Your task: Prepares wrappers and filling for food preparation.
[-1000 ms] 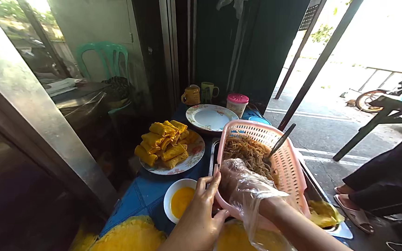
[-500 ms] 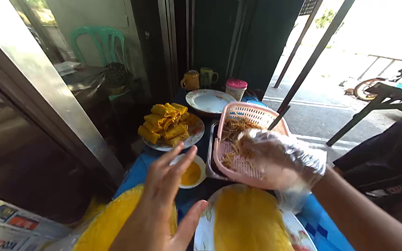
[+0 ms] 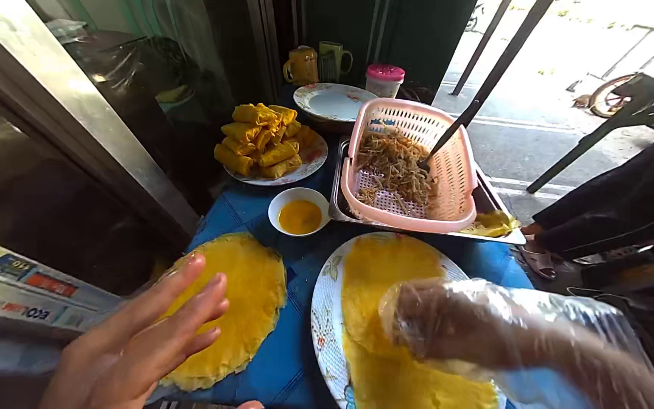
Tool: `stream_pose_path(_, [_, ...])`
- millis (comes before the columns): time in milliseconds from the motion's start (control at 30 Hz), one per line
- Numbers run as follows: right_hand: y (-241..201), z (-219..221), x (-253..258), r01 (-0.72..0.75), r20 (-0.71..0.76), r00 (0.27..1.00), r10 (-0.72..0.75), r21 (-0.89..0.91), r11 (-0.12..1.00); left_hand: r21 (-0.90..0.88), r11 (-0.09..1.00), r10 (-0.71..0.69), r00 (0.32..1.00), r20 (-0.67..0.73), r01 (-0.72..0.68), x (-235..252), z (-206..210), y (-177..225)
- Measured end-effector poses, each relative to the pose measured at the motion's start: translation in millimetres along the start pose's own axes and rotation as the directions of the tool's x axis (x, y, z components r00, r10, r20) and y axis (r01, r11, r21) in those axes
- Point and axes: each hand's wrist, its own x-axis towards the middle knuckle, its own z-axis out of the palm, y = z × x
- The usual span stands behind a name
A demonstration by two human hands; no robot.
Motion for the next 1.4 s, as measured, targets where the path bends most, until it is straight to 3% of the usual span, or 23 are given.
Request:
stream_pose_path(100, [7.6,18.7,-0.1,0.098,-0.065,0.991,-0.120,-0.279,0.955,-0.011,1.000,0.023,1.000,0.007,-0.023,-3.3,1.7,3.9])
stream_pose_path(333, [11.6,19.5,-20.3,0.136,-0.200,0.949,-0.245,-0.441,0.887,0.004,0.998,0.057,0.997,0.044,-0.057,-7.2,1.4,6.0])
stream_pose_path(533, [13.2,32.7,-29.0,0.012,-0.334,0.932,-0.140,-0.359,0.933,-0.043,0.999,0.035,0.997,0.070,-0.032,-10.5,2.4,4.4])
stream_pose_path(667, [15.8,28.7,-40.5,0.056,-0.436,0.891,-0.123,-0.162,0.985,-0.101,0.995,0.014,0.997,0.076,-0.006,-14.8,11.4,-0.9])
stream_pose_path(767, [13.8,31.0,-47.5,0.031,-0.509,0.857,-0.086,-0.115,0.993,-0.125,0.992,-0.004,0.997,0.071,0.013,-13.8,13.4,-1.7])
stream_pose_path(967, [14.7,33.6,-44.8,0.032,-0.556,0.821,-0.126,-0.175,0.984,-0.154,0.988,-0.024,0.998,0.060,0.033,-10.4,21.1,-0.6])
stream_pose_path(1033, [9.6,38.1,-40.1,0.040,-0.494,0.854,-0.161,-0.246,0.968,-0.161,0.986,-0.021,0.997,0.072,0.033,-11.3,25.7,-1.2])
stream_pose_path(1100, [2.6,50.7,-32.2,-0.027,-0.406,0.898,-0.166,-0.427,0.904,-0.166,0.986,-0.014,0.996,0.085,0.028,-12.0,30.6,-1.9])
stream_pose_path(1200, [-0.7,65.9,-19.5,-0.096,-0.303,0.950,-0.073,-0.506,0.857,-0.164,0.986,-0.002,0.996,0.087,0.016,-14.0,36.3,-2.1])
stream_pose_path(1400, [2.9,74.5,-12.1,0.038,-0.322,0.908,-0.266,-0.570,0.821,-0.175,0.984,-0.019,0.998,0.059,0.029,-24.2,39.4,-9.6])
